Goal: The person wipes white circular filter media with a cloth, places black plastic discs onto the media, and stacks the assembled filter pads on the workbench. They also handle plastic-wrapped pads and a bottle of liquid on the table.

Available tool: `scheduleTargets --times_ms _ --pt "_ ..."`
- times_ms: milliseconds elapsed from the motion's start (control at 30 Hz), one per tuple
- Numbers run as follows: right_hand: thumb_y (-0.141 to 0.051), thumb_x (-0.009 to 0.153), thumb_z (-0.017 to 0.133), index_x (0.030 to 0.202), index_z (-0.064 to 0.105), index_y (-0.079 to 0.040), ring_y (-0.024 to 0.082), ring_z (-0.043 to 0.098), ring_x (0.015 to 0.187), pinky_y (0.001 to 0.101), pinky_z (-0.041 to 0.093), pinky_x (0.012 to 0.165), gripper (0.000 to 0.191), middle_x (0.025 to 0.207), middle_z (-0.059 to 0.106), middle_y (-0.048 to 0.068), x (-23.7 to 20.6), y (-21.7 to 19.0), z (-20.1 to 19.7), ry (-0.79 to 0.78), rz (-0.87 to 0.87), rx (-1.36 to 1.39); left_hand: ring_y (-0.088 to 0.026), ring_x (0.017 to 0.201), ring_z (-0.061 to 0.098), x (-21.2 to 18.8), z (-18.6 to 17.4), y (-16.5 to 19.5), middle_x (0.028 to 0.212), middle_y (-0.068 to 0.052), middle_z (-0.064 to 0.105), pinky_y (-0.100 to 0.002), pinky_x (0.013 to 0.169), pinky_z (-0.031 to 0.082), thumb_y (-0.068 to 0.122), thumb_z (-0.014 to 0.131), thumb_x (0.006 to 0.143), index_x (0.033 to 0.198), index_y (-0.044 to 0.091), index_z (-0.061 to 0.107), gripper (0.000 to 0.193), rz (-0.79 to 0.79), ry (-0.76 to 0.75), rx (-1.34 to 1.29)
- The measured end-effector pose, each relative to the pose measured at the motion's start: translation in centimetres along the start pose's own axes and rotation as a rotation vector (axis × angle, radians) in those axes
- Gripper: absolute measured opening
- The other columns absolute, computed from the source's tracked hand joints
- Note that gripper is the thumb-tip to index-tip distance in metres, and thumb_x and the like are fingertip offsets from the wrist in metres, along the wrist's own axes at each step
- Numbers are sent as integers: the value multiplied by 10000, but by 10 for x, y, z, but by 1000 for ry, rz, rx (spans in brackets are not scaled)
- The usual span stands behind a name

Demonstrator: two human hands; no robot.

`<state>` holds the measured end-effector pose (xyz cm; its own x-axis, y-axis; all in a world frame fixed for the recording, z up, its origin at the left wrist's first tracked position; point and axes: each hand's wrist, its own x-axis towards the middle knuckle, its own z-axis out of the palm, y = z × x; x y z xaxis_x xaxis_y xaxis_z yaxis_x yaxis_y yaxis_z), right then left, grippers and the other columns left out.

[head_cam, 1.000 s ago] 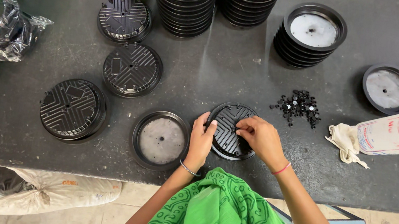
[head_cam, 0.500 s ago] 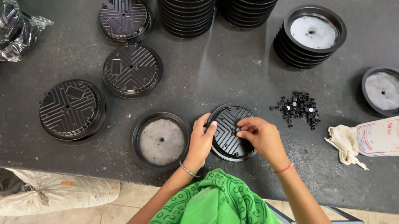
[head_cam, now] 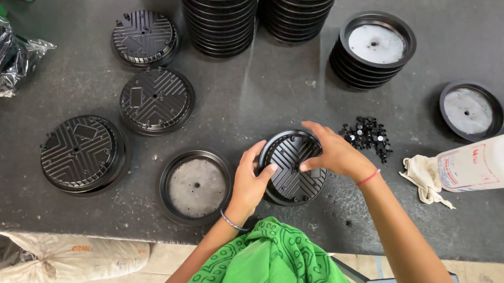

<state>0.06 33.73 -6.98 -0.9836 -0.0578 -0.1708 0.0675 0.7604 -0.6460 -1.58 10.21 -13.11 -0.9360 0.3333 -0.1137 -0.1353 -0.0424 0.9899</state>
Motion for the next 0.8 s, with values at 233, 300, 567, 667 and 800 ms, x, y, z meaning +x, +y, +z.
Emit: scheduleTargets --times_ms 233,300,567,667,800 --pt "-153 577 934 1535 342 -225 411 577 1255 453 486 1038 1128 1377 555 200 3 -20 5 -82 176 -68 -179 1042 646 -6 4 23 1273 -78 625 -309 931 526 -13 728 842 1381 40 584 561 111 32 155" --pt "-104 571 932 1536 333 -227 421 582 1232 458 499 1013 1143 1355 554 208 -1 -24 7 -64 192 -72 -183 1035 652 -9 6 28 1259 -78 629 -309 924 527 -15 730 830 1366 41 595 556 124 31 174" --pt "-39 554 920 1549 300 -206 449 575 1201 467 508 995 1184 1350 533 230 -13 -27 15 47 175 -110 -209 1054 661 -8 14 37 1230 -90 633 -317 918 528 -54 719 803 1346 37 610 561 179 17 193" --pt "-87 594 930 1540 305 -186 470 541 1214 486 474 1004 1138 1349 525 224 -17 -25 13 83 122 -131 -202 1092 666 -5 14 39 1248 -90 626 -308 938 531 -54 708 806 1345 37 603 556 191 -11 154" --pt "-165 643 934 1433 459 -130 375 610 1156 422 494 993 922 1253 619 192 -21 -13 -21 5 7 97 -214 1110 666 -1 4 56 1245 -100 647 -305 970 521 -27 722 813 1357 31 614 557 245 -88 217"
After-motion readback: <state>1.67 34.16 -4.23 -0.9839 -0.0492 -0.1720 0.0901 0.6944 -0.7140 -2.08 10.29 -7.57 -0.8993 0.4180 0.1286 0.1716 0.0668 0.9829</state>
